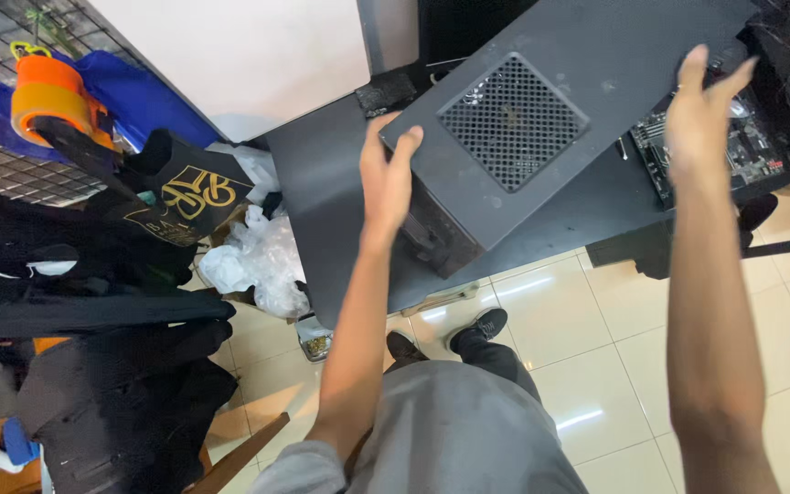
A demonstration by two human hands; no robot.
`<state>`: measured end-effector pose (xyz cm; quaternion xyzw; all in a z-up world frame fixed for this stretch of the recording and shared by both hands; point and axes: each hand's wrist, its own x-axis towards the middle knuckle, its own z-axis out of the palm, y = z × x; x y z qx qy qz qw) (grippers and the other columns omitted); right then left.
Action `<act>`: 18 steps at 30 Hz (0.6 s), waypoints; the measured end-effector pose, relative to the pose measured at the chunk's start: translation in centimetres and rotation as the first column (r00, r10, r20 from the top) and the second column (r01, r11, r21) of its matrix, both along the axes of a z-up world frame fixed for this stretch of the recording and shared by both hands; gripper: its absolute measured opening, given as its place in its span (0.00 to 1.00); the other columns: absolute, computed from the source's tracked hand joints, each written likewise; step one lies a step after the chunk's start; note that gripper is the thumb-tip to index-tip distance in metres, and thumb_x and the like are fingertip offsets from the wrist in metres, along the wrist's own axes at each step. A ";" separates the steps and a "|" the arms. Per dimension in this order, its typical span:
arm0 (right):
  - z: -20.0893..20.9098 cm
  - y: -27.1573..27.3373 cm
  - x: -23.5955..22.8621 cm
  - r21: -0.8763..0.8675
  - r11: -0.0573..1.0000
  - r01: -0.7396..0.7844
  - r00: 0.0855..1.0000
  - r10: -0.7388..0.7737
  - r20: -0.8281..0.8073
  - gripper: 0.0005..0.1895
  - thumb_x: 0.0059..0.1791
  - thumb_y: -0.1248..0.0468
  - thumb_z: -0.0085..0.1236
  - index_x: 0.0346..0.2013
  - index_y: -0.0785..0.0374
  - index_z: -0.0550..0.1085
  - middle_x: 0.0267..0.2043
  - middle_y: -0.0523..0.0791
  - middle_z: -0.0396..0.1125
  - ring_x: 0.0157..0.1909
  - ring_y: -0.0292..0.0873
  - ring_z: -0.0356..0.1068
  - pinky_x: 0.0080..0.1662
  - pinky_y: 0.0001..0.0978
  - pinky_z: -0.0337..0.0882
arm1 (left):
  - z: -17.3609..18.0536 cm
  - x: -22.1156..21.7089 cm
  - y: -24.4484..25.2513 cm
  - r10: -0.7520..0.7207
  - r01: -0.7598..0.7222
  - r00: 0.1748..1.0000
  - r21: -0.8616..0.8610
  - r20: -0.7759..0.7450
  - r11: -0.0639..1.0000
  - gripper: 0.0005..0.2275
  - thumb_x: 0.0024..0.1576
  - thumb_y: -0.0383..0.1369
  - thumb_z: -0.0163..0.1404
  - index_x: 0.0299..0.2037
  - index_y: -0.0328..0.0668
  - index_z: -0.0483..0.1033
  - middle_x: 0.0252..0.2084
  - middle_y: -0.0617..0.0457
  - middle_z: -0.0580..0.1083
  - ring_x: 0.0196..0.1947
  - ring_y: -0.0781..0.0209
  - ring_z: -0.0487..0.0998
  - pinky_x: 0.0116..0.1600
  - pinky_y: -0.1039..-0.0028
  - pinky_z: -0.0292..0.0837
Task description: The person lifts and rotates a black computer case on a table, then uses a screwdriver to tighten screws on the back panel. The person also briefly handles a motherboard and a graphics card on the table.
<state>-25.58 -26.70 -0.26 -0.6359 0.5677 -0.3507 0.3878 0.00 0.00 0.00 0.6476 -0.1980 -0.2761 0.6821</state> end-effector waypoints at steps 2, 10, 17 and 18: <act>0.1 4.6 2.2 0.025 0.999 -0.031 0.999 0.032 -0.020 0.44 0.65 0.38 0.38 0.75 0.61 0.27 0.83 0.58 0.30 0.84 0.54 0.38 0.77 0.42 0.40 | -2.2 3.9 -1.9 -0.220 0.227 0.974 -0.170 0.056 0.959 0.18 0.56 0.41 0.50 0.52 0.41 0.77 0.48 0.54 0.77 0.48 0.64 0.76 0.56 0.72 0.70; -2.2 8.3 5.7 -0.007 0.998 0.060 0.954 -0.056 0.293 0.50 0.60 0.38 0.47 0.75 0.66 0.31 0.83 0.52 0.33 0.84 0.44 0.42 0.78 0.33 0.47 | 1.8 5.2 -0.5 -0.426 0.483 0.864 0.203 -0.270 0.852 0.42 0.38 0.57 0.50 0.66 0.47 0.69 0.73 0.56 0.62 0.74 0.59 0.59 0.74 0.63 0.49; -2.0 6.7 4.2 -0.215 0.971 -0.101 0.843 0.198 0.500 0.31 0.60 0.47 0.54 0.68 0.58 0.55 0.70 0.50 0.66 0.68 0.43 0.72 0.69 0.35 0.75 | -1.6 2.6 -1.8 -0.416 0.413 0.909 -0.061 -0.040 0.909 0.14 0.51 0.48 0.50 0.37 0.50 0.68 0.42 0.58 0.68 0.45 0.64 0.66 0.55 0.68 0.57; -1.7 6.7 3.6 -0.230 0.961 -0.152 0.838 0.249 0.485 0.23 0.60 0.49 0.52 0.65 0.54 0.62 0.66 0.48 0.70 0.64 0.43 0.74 0.66 0.37 0.78 | -0.6 1.5 -1.1 -0.458 0.456 0.889 -0.126 0.018 0.881 0.14 0.56 0.45 0.47 0.23 0.54 0.56 0.26 0.65 0.61 0.29 0.70 0.61 0.42 0.71 0.56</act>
